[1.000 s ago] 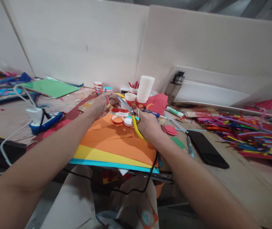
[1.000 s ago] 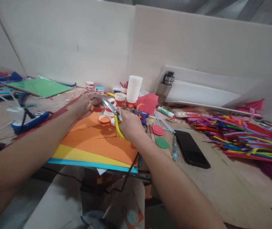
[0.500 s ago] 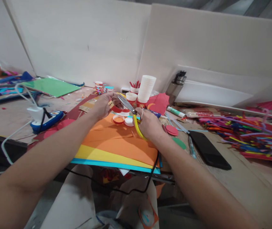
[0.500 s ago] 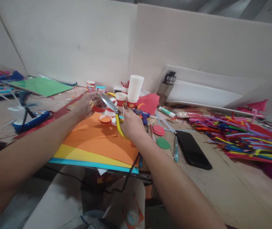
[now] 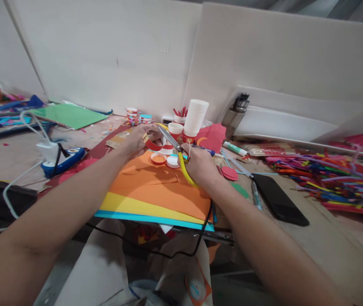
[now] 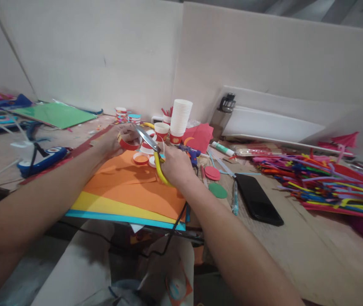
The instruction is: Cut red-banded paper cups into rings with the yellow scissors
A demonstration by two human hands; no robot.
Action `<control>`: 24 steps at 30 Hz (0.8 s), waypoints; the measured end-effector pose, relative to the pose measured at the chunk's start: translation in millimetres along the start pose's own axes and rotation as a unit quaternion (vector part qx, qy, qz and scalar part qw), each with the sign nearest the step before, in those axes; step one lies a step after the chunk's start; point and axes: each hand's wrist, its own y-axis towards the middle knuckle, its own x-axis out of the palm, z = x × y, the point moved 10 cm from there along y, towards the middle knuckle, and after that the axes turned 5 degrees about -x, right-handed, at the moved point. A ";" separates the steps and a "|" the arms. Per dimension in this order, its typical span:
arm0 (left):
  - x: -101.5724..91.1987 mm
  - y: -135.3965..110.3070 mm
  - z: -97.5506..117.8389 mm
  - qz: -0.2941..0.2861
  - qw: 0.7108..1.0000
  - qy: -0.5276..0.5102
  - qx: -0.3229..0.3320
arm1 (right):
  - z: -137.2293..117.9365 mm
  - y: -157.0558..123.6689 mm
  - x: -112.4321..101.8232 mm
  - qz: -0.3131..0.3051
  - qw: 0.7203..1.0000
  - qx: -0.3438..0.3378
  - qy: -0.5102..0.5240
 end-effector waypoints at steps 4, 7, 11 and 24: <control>-5.1 2.4 -8.1 0.015 0.999 0.016 -0.036 | 22.2 1.6 5.8 0.041 0.989 0.043 0.135; -13.2 3.5 -19.1 0.049 0.995 0.014 -0.085 | 38.4 3.0 16.6 0.060 0.968 0.080 0.229; -30.6 1.9 -24.3 0.138 0.985 0.010 -0.104 | 38.8 3.3 26.3 0.064 0.908 0.114 0.399; -5.8 2.1 -26.4 0.030 0.994 0.021 -0.099 | 40.5 -0.3 15.1 0.116 0.855 0.156 0.481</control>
